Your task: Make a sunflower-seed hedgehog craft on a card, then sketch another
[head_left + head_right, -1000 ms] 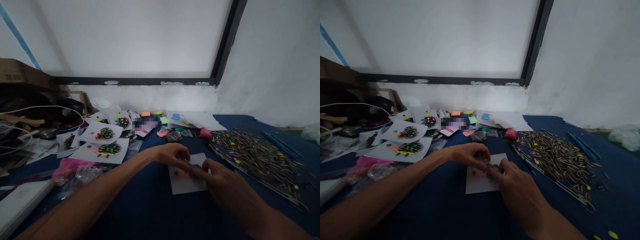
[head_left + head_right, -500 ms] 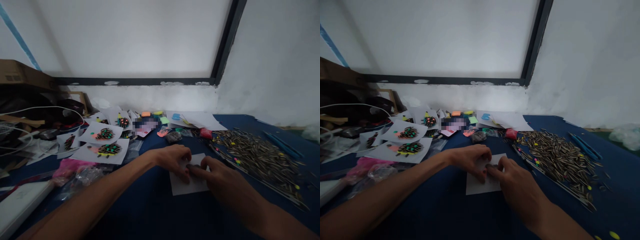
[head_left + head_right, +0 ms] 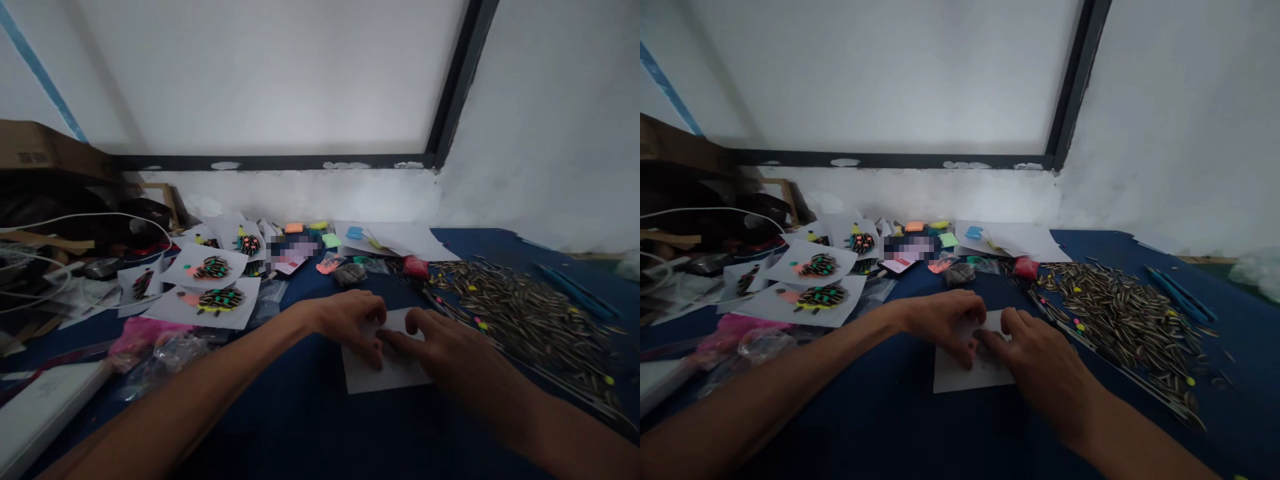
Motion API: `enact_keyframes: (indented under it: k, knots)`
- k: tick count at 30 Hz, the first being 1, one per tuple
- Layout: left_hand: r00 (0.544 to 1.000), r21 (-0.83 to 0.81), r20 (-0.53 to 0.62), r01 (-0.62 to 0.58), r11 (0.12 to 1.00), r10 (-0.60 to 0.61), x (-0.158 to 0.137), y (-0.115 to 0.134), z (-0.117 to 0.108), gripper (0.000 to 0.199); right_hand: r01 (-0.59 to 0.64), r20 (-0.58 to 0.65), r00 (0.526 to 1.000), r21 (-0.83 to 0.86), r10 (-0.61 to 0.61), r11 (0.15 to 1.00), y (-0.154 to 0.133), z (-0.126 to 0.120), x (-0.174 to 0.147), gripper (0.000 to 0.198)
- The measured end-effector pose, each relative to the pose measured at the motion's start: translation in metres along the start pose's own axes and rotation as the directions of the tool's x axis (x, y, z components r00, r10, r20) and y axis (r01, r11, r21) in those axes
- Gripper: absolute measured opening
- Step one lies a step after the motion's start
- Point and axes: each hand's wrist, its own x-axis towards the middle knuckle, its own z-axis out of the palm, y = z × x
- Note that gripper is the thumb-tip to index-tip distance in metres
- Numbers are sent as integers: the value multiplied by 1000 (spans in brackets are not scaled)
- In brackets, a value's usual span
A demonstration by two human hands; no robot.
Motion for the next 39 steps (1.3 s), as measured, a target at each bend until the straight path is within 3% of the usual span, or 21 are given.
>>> enact_keyframes:
  k: [6,10,17,23,32,36,39]
  knots:
    - [1000,-5,-12,-13,1000,13,2,-4,3,59,-33,-25,999,65,35,997,4,3,-2,51]
    - [1000,12,2,-8,1000,8,2,-5,3,60,9,-36,999,110,-5,994,5,5,-4,58]
    - [1000,4,1,-22,1000,22,2,-6,3,60,61,-133,989,-38,-66,997,4,5,-6,45]
    - [1000,-9,12,-18,1000,19,2,-6,2,62,44,-121,991,-68,-52,997,7,8,-7,49]
    - [1000,7,8,-15,1000,15,1,-3,1,62,-78,-45,995,180,88,980,7,10,-8,55]
    - [1000,-12,22,-9,1000,9,1,-5,1,63,-88,-122,983,335,136,938,8,5,-5,55]
    - [1000,-6,30,-1,1000,1,1,-4,0,64,-41,-192,976,319,106,947,6,1,-5,52]
